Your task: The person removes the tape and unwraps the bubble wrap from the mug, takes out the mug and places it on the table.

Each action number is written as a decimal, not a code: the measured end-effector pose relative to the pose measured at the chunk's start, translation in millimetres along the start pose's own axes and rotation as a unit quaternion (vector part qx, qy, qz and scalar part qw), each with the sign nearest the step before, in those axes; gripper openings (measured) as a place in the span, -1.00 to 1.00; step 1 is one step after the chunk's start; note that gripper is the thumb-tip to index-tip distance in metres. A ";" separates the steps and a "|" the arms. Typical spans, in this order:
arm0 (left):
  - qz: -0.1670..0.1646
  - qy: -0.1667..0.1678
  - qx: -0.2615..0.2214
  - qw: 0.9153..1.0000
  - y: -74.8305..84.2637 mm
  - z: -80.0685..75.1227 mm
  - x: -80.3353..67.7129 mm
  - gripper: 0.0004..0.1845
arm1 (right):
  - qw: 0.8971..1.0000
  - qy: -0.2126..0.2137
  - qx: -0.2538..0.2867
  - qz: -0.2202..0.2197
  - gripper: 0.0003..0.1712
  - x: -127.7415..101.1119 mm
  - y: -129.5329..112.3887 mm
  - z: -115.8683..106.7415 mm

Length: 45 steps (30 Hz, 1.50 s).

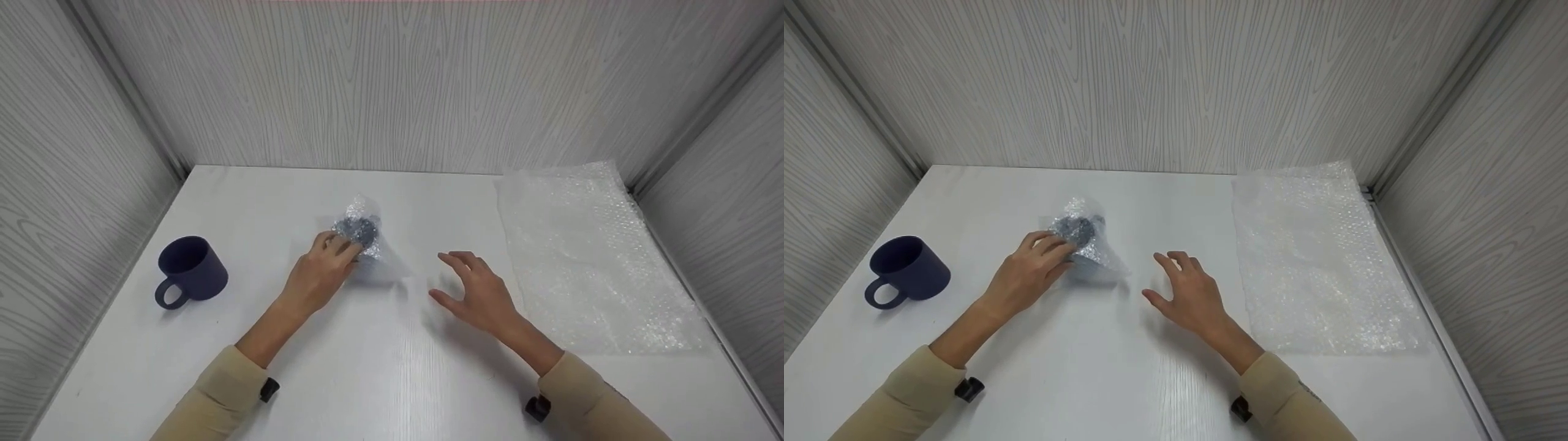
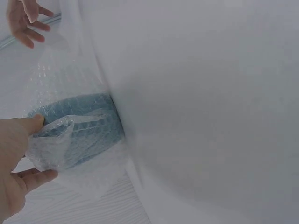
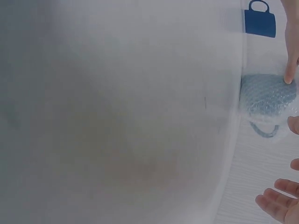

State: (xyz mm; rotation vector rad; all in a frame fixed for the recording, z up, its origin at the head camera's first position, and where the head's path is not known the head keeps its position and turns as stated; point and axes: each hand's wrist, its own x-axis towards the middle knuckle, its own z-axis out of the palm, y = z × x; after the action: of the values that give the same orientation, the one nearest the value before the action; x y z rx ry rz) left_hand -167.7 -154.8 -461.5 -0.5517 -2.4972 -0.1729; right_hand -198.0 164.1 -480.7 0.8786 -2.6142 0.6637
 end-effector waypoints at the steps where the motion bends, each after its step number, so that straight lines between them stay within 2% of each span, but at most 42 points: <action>1: 0.001 0.001 0.001 1.000 1.3 0.2 0.0 -0.69 | 1.000 -0.002 0.001 -0.002 -0.25 0.9 -2.0 1.0; 14: 0.023 0.001 0.013 1.000 20.4 1.1 1.9 -0.68 | 0.999 -0.003 0.021 -0.040 -0.23 14.7 -23.3 13.7; 32: 0.061 0.012 0.012 0.998 37.9 1.3 4.2 -0.68 | 0.995 -0.012 0.074 -0.065 -0.23 26.3 -31.6 19.2; 36: 0.057 0.011 0.015 0.998 39.9 1.6 3.6 -0.68 | 0.995 -0.012 0.063 -0.077 -0.25 27.0 -31.1 21.3; 45: 0.054 0.010 0.011 0.998 43.7 2.7 3.9 -0.67 | 0.993 -0.012 0.081 -0.084 -0.31 26.7 -29.7 18.8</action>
State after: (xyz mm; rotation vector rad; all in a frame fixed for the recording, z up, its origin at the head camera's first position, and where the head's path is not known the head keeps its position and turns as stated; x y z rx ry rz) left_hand -153.4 -113.2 -461.4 -0.6700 -2.4403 -0.1074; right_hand -202.3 120.5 -475.8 1.1464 -2.4991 0.8323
